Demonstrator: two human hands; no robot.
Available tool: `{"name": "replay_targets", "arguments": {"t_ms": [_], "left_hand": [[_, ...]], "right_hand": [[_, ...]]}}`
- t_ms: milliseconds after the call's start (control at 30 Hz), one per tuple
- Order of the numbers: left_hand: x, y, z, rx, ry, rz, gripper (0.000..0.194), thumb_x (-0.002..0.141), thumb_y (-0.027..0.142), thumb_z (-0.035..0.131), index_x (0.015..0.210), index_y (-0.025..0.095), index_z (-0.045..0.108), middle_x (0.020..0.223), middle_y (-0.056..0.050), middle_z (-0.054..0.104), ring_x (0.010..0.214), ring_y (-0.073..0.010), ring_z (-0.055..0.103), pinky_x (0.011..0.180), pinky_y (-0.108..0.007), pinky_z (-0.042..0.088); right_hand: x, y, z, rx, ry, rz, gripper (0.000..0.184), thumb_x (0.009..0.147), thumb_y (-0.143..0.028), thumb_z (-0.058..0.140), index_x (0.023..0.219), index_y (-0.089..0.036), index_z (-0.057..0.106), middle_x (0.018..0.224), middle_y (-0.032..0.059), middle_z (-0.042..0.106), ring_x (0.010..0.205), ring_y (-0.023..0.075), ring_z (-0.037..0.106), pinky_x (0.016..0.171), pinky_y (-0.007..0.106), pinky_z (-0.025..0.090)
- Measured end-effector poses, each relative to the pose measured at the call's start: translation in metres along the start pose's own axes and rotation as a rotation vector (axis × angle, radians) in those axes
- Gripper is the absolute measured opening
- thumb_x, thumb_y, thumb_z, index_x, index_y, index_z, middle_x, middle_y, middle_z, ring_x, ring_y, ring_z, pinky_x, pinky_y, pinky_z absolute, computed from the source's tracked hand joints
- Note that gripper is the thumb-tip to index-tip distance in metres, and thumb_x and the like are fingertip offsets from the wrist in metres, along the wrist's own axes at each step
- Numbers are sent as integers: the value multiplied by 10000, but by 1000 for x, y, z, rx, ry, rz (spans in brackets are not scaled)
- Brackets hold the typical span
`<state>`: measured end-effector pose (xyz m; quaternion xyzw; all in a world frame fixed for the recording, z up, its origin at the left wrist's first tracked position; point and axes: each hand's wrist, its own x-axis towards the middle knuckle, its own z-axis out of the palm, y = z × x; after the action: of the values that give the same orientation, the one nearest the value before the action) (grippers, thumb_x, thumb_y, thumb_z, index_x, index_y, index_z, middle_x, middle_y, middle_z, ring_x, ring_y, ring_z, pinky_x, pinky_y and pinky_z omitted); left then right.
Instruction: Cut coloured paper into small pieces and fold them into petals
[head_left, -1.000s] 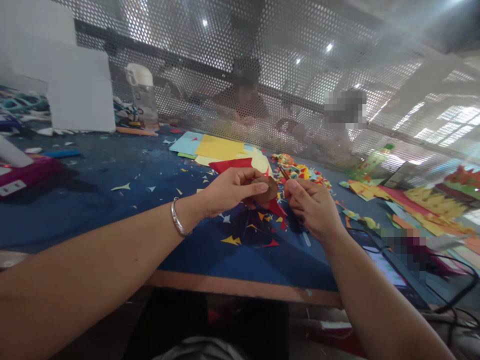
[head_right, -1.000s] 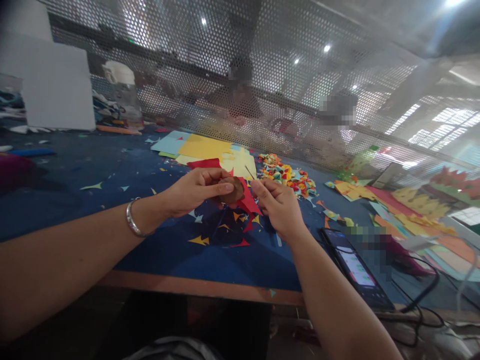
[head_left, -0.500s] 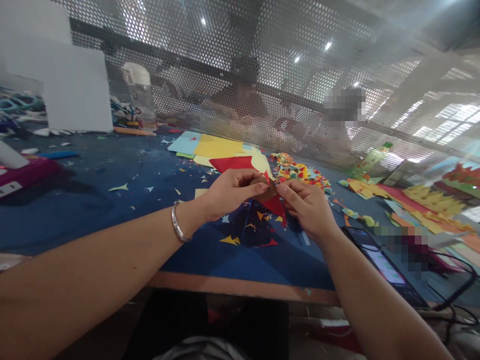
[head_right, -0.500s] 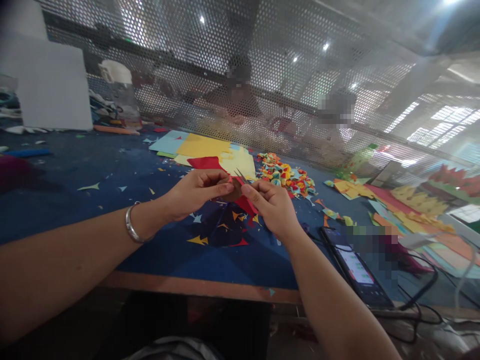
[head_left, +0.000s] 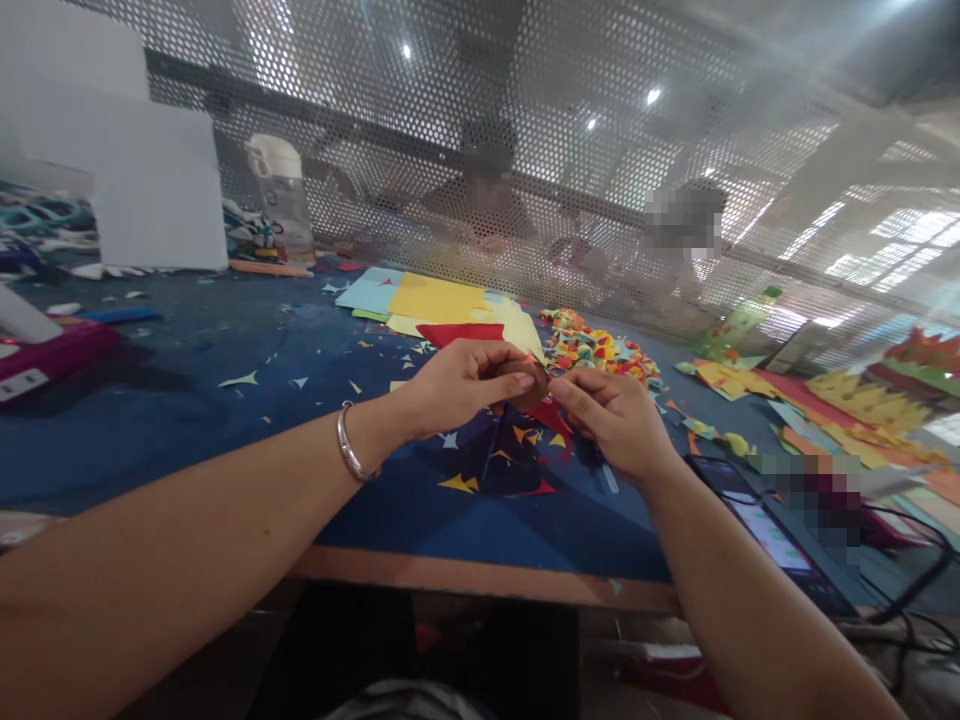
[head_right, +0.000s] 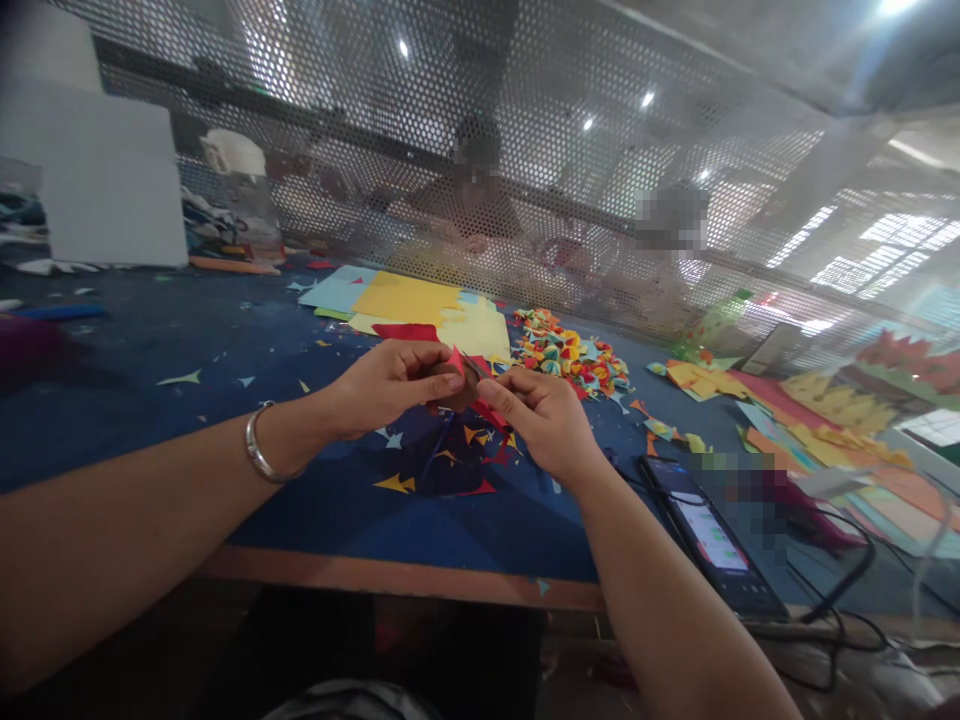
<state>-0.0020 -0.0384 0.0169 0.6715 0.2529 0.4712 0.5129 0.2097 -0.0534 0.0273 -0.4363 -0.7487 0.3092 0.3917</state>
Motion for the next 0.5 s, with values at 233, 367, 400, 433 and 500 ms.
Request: {"name": "replay_targets", "arguments": {"t_ms": [233, 367, 400, 433, 500], "left_hand": [[0, 0, -1, 38, 27, 16, 103, 807, 261, 703, 745, 185, 673, 655, 18, 568, 619, -101, 480, 619, -253, 405], [1, -2, -1, 17, 19, 15, 94, 800, 258, 712, 759, 180, 676, 682, 14, 575, 650, -104, 494, 638, -253, 407], [1, -2, -1, 9, 16, 16, 92, 799, 254, 713, 762, 179, 675, 691, 13, 578, 658, -104, 498, 645, -253, 408], [1, -2, -2, 4, 14, 17, 89, 797, 249, 714, 762, 178, 673, 696, 13, 579, 662, -104, 499, 650, -252, 408], [1, -2, -2, 4, 6, 20, 93, 796, 249, 717, 759, 178, 670, 693, 15, 573, 660, -104, 495, 650, -253, 405]], "right_hand": [[0, -1, -1, -4, -7, -14, 493, 867, -641, 662, 662, -198, 587, 541, -55, 376, 475, 82, 273, 432, 262, 192], [-1, 0, -1, -21, -7, -32, 491, 889, -616, 651, 646, -196, 570, 542, -55, 370, 477, 78, 274, 436, 259, 192], [-1, -1, -1, -22, -7, -31, 492, 890, -615, 651, 646, -196, 569, 543, -55, 370, 478, 78, 272, 435, 259, 191], [-1, -1, -1, -22, -8, -30, 491, 889, -615, 652, 647, -195, 570, 547, -54, 372, 480, 78, 273, 435, 259, 192], [-1, -1, -1, -20, -10, -21, 486, 885, -617, 657, 658, -194, 582, 558, -51, 382, 484, 79, 281, 435, 258, 198]]}}
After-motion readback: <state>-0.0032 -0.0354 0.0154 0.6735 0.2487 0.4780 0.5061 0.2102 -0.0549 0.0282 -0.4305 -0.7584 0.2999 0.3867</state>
